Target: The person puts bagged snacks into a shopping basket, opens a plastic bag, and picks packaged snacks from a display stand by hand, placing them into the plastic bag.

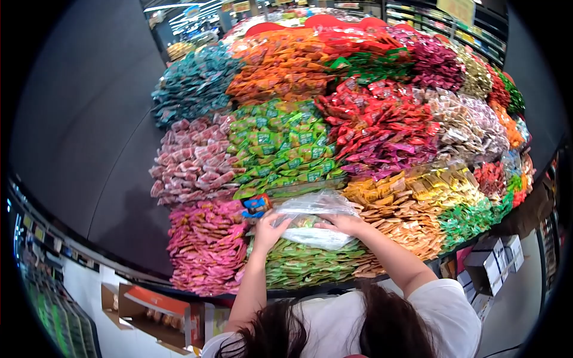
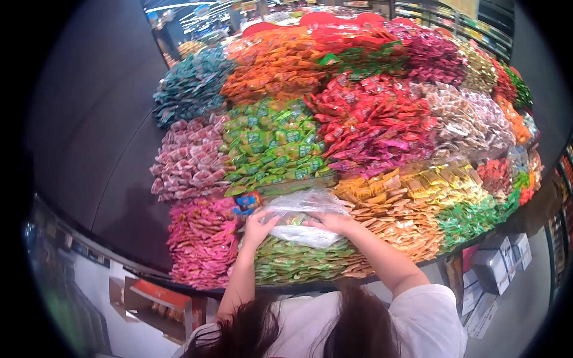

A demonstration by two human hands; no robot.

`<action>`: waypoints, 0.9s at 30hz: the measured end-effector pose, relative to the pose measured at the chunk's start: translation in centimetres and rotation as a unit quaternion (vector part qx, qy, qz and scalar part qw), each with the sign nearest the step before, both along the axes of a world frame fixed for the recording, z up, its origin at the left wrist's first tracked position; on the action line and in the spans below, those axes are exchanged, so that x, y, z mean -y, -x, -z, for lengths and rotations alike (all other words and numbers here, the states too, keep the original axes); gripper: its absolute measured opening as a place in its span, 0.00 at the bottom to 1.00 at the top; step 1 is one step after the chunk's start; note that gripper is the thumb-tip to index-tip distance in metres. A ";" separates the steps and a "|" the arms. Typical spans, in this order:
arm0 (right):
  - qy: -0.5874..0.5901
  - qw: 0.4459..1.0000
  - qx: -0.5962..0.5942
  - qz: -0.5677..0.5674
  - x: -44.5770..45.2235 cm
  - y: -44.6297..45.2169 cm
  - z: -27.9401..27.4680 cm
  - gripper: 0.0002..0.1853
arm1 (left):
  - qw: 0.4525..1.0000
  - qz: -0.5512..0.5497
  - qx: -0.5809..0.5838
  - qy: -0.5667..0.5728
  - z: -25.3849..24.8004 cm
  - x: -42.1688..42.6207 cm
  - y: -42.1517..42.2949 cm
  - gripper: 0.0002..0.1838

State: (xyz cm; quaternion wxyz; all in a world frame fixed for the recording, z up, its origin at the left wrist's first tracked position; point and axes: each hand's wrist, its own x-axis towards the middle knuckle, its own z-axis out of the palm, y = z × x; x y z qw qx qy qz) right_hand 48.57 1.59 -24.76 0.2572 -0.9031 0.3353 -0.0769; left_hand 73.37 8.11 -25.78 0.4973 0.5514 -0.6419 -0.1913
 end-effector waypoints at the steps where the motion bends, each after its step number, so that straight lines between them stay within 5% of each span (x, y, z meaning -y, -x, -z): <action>1: 0.000 1.000 -0.003 -0.012 0.1 0.0 0.0 0.35 | 1.000 -0.012 -0.003 0.000 -0.1 0.0 0.0 0.14; 15: 0.033 0.999 0.019 -0.022 0.6 0.4 0.8 0.35 | 0.996 -0.041 -0.040 -0.061 0.0 -0.3 0.4 0.12; 20: -0.086 0.995 0.039 -0.014 1.0 0.5 1.5 0.33 | 0.997 -0.047 -0.041 -0.054 1.0 0.2 0.1 0.12; 27: -0.022 0.999 0.033 -0.033 1.1 0.5 1.4 0.32 | 0.998 -0.054 -0.019 -0.029 0.9 0.0 0.3 0.15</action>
